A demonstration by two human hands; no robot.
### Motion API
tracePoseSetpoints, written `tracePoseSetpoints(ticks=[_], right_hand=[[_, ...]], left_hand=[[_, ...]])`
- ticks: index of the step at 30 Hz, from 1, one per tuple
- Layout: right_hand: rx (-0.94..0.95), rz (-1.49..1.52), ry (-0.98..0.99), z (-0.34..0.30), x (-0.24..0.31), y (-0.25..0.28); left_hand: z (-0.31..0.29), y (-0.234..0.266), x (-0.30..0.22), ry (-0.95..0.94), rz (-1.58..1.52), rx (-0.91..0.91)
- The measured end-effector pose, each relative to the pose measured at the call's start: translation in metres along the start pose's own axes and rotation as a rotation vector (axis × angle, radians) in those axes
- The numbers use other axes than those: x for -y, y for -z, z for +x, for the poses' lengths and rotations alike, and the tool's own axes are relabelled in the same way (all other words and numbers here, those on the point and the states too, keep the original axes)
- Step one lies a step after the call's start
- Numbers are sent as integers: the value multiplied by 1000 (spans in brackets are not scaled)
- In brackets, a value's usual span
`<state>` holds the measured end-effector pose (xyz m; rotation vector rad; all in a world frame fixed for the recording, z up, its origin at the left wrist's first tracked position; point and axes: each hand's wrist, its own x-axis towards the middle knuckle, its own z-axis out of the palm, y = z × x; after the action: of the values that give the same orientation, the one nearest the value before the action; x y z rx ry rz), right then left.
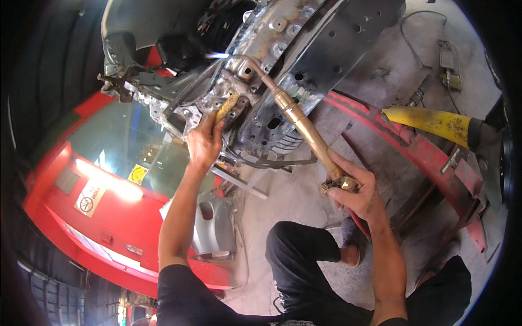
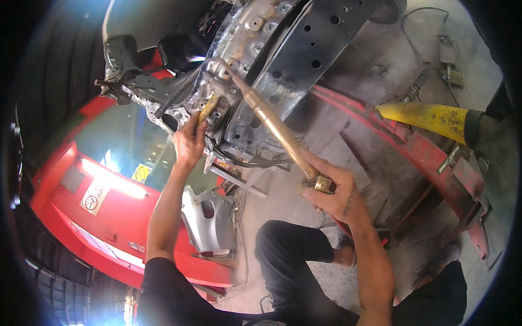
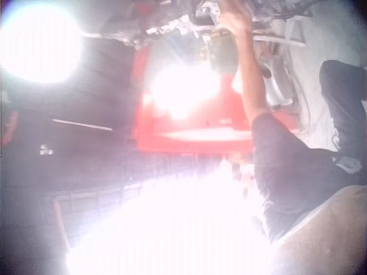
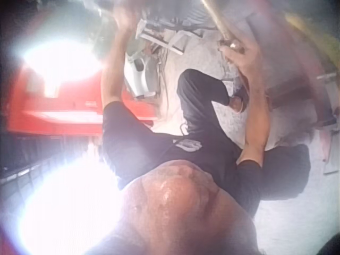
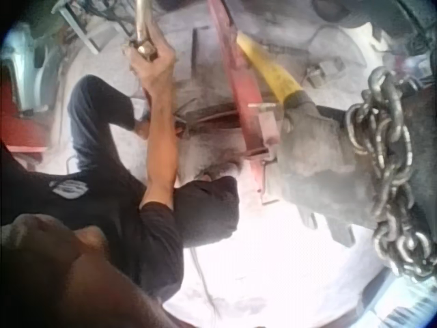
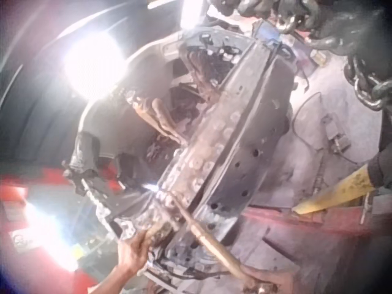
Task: The person welds a car frame using a welding torch and filler rod, then hammers the welds to smooth them. The work is performed on a red vehicle frame secured in a repair jig.
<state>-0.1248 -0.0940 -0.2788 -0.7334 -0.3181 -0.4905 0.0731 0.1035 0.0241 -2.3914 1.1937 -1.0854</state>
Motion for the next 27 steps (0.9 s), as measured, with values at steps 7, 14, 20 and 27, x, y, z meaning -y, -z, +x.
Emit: tracePoseSetpoints(ticks=[7,14,20,27], right_hand=[[9,-27,-76,4,-6,-14],[16,-15,-81,9,-10,-26],[17,-7,-84,10,-13,-28],[26,7,-64,11,-15,-29]], left_hand=[[-42,10,-22,9,-158,4],[-87,14,-44,20,-213,92],[-103,12,-46,55,-187,115],[-119,11,-49,142,-200,216]])
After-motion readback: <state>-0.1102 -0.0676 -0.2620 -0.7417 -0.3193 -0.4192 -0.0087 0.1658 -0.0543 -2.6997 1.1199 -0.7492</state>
